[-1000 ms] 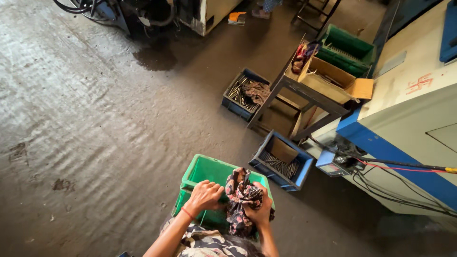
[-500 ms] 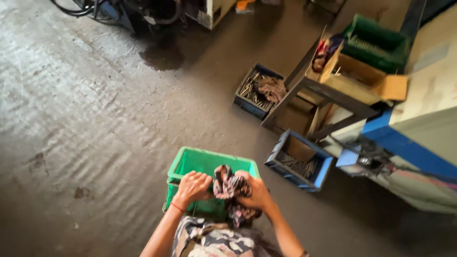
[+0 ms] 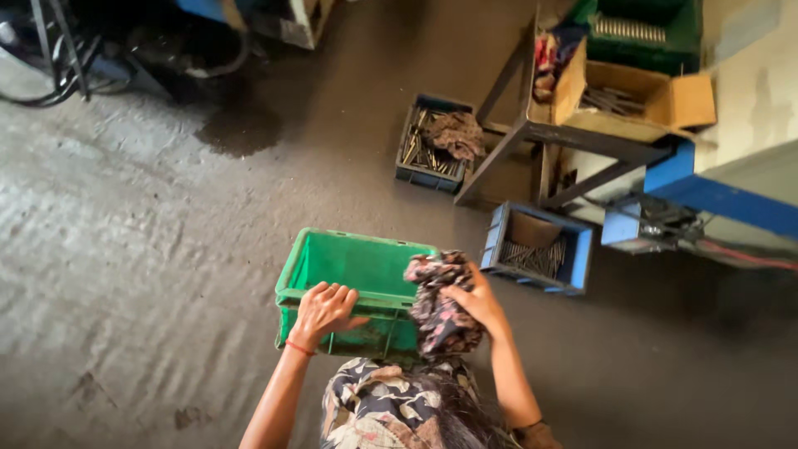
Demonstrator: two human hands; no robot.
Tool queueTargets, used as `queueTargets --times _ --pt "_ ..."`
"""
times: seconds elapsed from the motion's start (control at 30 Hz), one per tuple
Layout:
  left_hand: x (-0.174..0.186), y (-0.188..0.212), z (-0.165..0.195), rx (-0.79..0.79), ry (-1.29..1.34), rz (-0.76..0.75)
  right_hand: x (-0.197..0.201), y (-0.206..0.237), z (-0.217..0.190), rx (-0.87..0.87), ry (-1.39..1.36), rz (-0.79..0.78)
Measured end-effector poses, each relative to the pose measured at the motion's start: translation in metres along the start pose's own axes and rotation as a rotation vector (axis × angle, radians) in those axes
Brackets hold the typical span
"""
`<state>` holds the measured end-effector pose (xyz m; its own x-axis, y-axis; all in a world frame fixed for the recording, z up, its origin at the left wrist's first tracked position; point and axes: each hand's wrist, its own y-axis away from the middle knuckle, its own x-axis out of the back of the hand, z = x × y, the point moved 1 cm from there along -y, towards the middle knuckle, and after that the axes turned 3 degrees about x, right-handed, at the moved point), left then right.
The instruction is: The person wipes metal rods with a cloth and sorts them into green plastic crates, then carries a crate of rods to a lathe. They load a rod into the lathe, operate the machine, and handle the machined piece.
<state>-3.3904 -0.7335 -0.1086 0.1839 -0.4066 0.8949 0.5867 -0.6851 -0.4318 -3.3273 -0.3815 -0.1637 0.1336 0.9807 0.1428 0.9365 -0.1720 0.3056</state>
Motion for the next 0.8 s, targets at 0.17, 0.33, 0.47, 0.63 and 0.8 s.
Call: queueTargets --times 0.17,0.33,0.47,0.63,0.8 --pt "-0.033 -0.061 -0.041 -0.146 0.098 -0.024 0.025 0.001 -0.018 0.032 -0.115 0.187" --pt "-0.061 -0.141 -0.073 -0.25 0.173 -0.035 0.02 0.033 -0.067 0.355 -0.187 0.29" --pt "-0.065 -0.196 -0.096 -0.286 0.159 -0.015 0.037 -0.022 -0.061 0.084 -0.521 0.324" --pt "-0.067 -0.249 -0.132 -0.266 0.151 0.036 0.054 -0.131 -0.032 -0.074 -0.757 0.273" --pt "-0.084 -0.29 -0.191 -0.239 0.193 0.069 0.037 -0.196 -0.03 -0.102 -0.868 0.267"
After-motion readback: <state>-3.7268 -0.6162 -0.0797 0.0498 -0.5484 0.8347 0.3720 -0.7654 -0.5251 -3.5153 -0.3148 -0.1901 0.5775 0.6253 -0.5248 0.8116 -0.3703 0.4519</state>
